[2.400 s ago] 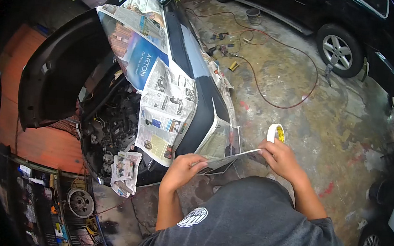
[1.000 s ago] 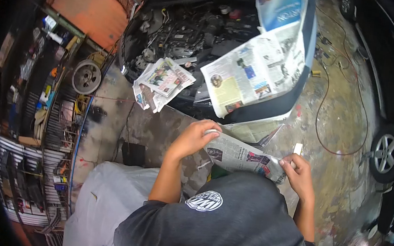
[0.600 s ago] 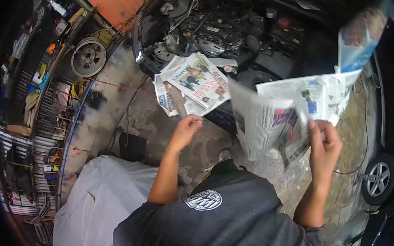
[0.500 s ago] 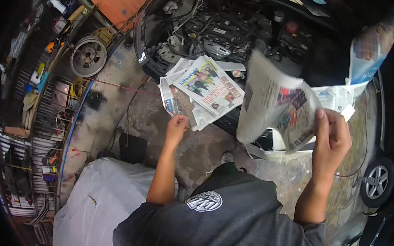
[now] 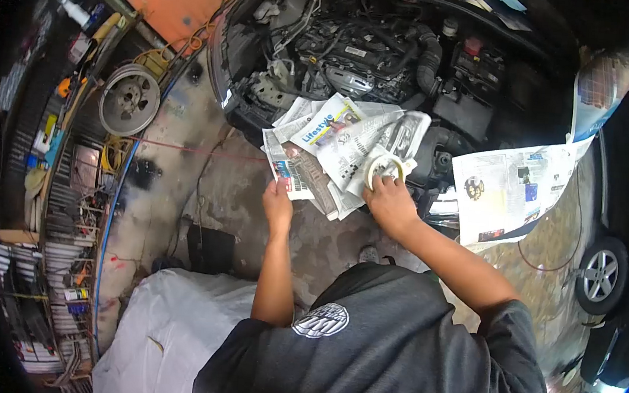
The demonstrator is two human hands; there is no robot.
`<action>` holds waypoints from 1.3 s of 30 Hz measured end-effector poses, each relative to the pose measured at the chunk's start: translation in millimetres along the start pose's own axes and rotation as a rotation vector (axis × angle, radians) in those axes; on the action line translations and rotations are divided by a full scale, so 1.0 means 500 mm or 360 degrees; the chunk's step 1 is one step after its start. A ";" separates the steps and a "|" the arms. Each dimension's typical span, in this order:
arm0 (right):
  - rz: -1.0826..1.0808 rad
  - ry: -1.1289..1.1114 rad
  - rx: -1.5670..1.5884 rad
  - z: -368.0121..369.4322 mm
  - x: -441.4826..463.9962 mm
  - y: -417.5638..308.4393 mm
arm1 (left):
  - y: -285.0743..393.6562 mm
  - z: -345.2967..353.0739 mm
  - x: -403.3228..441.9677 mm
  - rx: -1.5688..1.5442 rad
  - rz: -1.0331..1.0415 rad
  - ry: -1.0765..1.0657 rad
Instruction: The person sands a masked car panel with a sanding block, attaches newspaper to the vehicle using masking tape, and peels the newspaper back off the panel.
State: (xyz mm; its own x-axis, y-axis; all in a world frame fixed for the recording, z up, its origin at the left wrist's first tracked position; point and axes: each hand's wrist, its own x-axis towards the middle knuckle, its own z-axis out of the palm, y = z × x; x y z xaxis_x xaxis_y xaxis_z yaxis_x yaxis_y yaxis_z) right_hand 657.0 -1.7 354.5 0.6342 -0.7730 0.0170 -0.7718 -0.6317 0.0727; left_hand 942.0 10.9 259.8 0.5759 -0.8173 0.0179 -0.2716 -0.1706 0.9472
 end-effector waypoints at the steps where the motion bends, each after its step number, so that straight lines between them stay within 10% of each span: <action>1: 0.0082 -0.0102 0.0048 0.024 -0.003 -0.006 | 0.052 -0.015 0.007 0.0039 0.0041 -0.0072; 6: 0.0424 -0.0202 0.0499 0.089 -0.025 -0.010 | 0.143 -0.054 0.049 -0.0215 0.0139 -0.0106; 13: -0.0086 -0.0312 0.0818 0.023 -0.056 0.011 | 0.341 -0.195 0.045 -0.0326 0.0265 0.0074; 19: -0.0021 0.0215 0.1413 -0.159 -0.057 -0.041 | 0.467 -0.242 -0.007 -0.0515 0.0437 0.0135; 25: -0.0191 0.0954 0.1843 -0.256 -0.036 -0.074 | 0.476 -0.055 -0.109 -0.0396 0.0701 -0.0359; 39: 0.0358 0.0832 0.2803 -0.237 -0.123 0.000 | 0.467 0.070 -0.158 -0.0960 0.0500 -0.1233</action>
State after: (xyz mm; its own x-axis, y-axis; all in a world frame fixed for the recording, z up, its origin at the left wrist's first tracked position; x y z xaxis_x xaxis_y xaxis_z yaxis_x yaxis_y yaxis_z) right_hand 623.4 53.0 471.5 0.2081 -0.9629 0.1718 0.2348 -0.1213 -0.9644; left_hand 806.1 16.7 468.4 -0.1673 -0.9443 0.2835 0.2315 0.2419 0.9423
